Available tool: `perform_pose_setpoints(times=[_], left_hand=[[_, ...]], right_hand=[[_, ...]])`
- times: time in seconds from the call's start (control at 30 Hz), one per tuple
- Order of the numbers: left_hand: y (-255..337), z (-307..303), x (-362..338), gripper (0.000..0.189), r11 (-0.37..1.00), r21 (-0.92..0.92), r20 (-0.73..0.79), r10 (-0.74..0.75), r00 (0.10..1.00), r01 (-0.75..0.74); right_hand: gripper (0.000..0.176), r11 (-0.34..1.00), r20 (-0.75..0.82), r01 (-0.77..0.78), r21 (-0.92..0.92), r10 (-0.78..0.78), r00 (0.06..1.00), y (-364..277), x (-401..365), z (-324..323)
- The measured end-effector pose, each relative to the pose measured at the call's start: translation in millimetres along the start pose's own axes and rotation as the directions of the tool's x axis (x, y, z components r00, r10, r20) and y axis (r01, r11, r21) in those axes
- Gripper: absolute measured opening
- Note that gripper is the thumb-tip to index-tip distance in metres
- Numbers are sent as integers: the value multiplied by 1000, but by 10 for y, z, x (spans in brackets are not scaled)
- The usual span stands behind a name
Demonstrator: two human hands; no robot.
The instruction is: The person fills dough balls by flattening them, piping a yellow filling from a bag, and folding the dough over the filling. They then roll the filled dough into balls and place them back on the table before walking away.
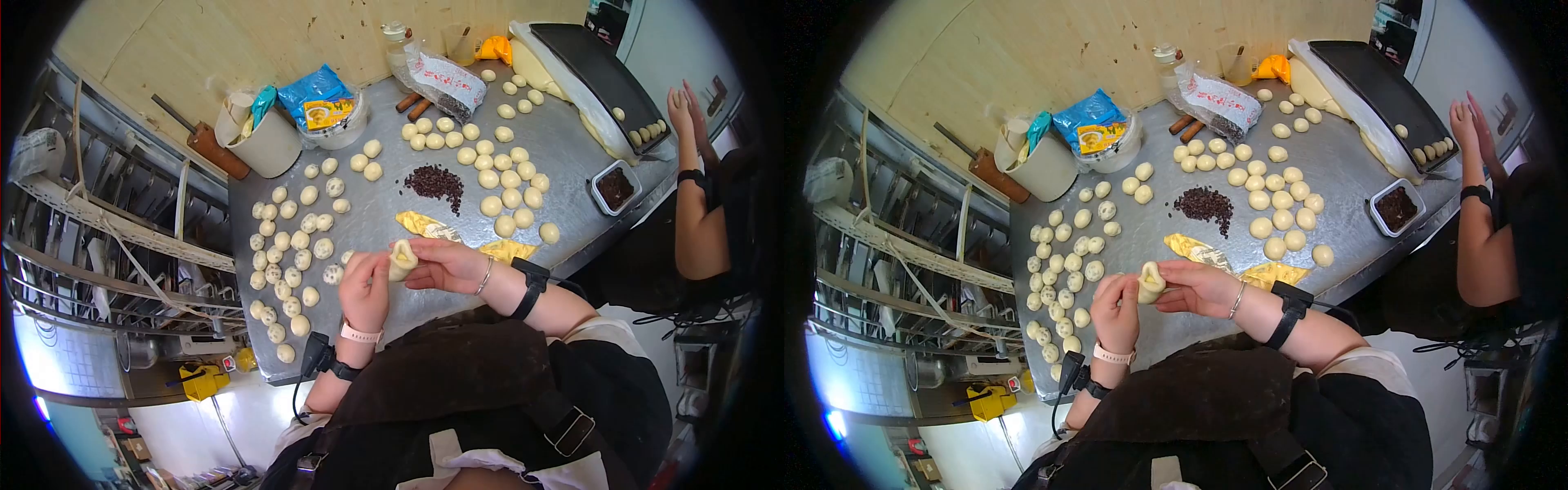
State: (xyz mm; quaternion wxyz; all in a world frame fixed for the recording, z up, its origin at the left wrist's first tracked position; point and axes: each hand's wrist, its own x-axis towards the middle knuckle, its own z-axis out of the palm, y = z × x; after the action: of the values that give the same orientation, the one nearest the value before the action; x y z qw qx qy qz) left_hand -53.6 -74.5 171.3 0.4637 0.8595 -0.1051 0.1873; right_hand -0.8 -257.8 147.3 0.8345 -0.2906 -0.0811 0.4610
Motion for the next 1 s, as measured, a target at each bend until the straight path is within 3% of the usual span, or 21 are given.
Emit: perform_pose_setpoints(times=[0.07, 0.13, 0.17, 0.23, 0.27, 0.3, 0.33, 0.37, 0.43, 0.47, 0.53, 0.57, 0.63, 0.87, 0.93, 0.97, 1.0], left_hand=[[-9, 32, 32, 29, 998, 58, 22, 6, 1000, -7], [30, 152, 77, 55, 990, 1, -297, 132, 946, -138], [60, 215, 92, 55, 990, 1, -298, 134, 945, -140], [124, 304, 110, 66, 955, -268, -283, 45, 958, -124], [158, 257, 126, 66, 956, -267, -284, 45, 958, -124], [203, 176, 152, 58, 984, -107, -114, 130, 985, -143], [222, 123, 170, 50, 981, 51, 70, 183, 981, -186], [184, 116, 162, 50, 981, 50, 70, 183, 981, -187], [48, 137, 103, 26, 977, -205, 111, 89, 990, -65], [0, 154, 79, 26, 977, -205, 111, 88, 990, -64], [-37, 188, 58, 15, 876, -471, -67, 79, 995, -102], [-29, 214, 51, 15, 876, -472, -66, 79, 995, -101], [86, 254, 82, 24, 781, -621, -114, -175, 978, 68], [335, 188, 230, 37, 856, -511, -58, -123, 991, 76], [90, 134, 175, 36, 870, -489, 133, 14, 991, 53], [58, 125, 148, 36, 870, -489, 133, 14, 991, 54], [53, 119, 137, 35, 789, -604, 78, -81, 994, 112]], right_hand=[[36, 996, -11, 41, 82, -40, 999, 37, 25, -12], [33, 983, -24, 83, 161, -81, 996, 61, 46, 1], [34, 978, -24, 100, 184, -97, 995, 72, 56, 16], [34, 971, -24, 116, 208, -114, 993, 100, 81, 50], [33, 981, 54, 95, 169, -106, 993, 115, 97, 77], [33, 989, 131, 77, 127, -94, 987, 131, 110, 105], [32, 989, 4, 66, 132, -67, 998, 163, 107, 148], [32, 989, 4, 66, 131, -67, 998, 150, 95, 173], [34, 998, -62, 61, 14, -60, 996, 127, 71, 219], [34, 998, -62, 61, 14, -60, 996, 118, 60, 234], [37, 999, -52, 24, 36, -22, 998, 102, 39, 246], [37, 999, -53, 24, 37, -22, 998, 109, 39, 247], [39, 992, -95, 47, 117, -36, 995, 133, 46, 248], [41, 991, -166, 133, 2, -131, 977, 122, 51, 282], [47, 978, -176, 153, -143, -178, 968, 117, 63, 314], [47, 978, -176, 153, -143, -178, 968, 119, 67, 323], [40, 988, -163, 149, -50, -155, 974, 120, 70, 330]])
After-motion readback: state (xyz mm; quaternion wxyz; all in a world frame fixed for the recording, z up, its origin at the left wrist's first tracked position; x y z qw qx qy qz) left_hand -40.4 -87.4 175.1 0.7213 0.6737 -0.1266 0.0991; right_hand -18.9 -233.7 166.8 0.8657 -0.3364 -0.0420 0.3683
